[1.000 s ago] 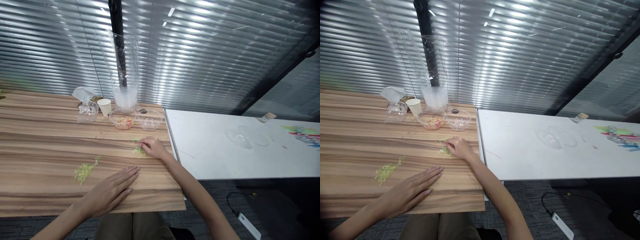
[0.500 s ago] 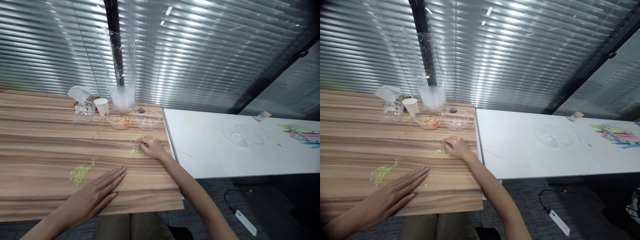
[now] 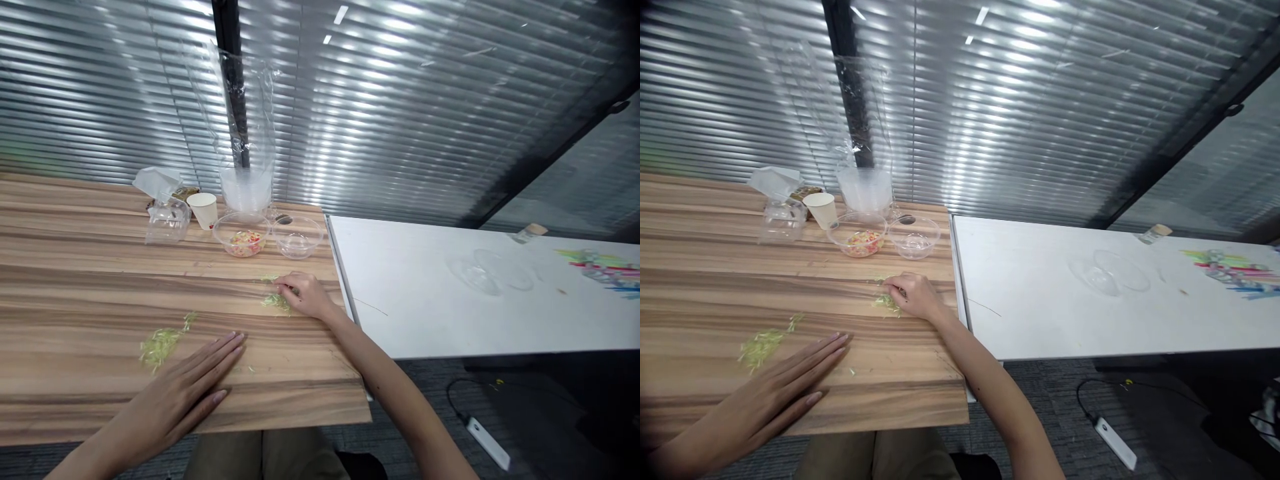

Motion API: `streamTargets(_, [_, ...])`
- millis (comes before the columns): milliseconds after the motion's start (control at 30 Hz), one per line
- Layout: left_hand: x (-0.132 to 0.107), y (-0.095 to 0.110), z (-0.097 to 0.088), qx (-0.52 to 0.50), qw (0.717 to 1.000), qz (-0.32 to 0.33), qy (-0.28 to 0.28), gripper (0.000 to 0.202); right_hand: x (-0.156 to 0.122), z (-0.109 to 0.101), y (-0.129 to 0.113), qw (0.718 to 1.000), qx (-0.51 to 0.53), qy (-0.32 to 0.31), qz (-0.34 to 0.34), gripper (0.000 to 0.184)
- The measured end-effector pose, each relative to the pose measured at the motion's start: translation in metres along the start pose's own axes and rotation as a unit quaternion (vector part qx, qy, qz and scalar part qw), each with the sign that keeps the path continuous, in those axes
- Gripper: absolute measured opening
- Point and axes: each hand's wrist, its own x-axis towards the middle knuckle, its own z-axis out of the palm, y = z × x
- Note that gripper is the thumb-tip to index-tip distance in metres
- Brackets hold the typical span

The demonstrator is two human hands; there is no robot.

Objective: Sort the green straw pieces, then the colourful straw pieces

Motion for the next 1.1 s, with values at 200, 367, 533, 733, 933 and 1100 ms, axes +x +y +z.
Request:
streamTargets(200, [-0.0015, 0.0022, 0.0005, 0.031, 0.999, -0.002, 0.006, 0.062, -0.0011, -0.0006, 0.0001, 1.0, 0.001, 0.001, 0.0, 0.024])
streamTargets(367, [-0.0023, 0.003, 0.0007, 0.03, 0.999, -0.017, 0.015, 0.061, -0.0004, -0.0017, -0.0002, 1.0, -0.004, -0.006, 0.009, 0.024])
streamTargets(533, [-0.0042, 0.0032, 0.0003, 0.057, 0.998, -0.024, 0.014, 0.06, 0.0, -0.001, 0.0007, 1.0, -0.001, 0.011, -0.008, 0.023])
streamTargets(733, [-0.006, -0.0007, 0.0018, 0.073, 0.997, -0.023, 0.028, 0.059, -0.0003, -0.001, 0.0003, 1.0, -0.004, 0.021, -0.01, 0.023])
streamTargets(933, [-0.0058, -0.0019, 0.0031, 0.07, 0.997, -0.022, 0.034, 0.061, 0.0, -0.0002, 0.0014, 1.0, -0.002, 0.024, -0.017, 0.022])
streamTargets(1100, [-0.0062, -0.0019, 0.004, 0.08, 0.996, -0.028, 0.028, 0.062, -0.0008, 0.0004, 0.0022, 1.0, -0.008, 0.011, -0.012, 0.023])
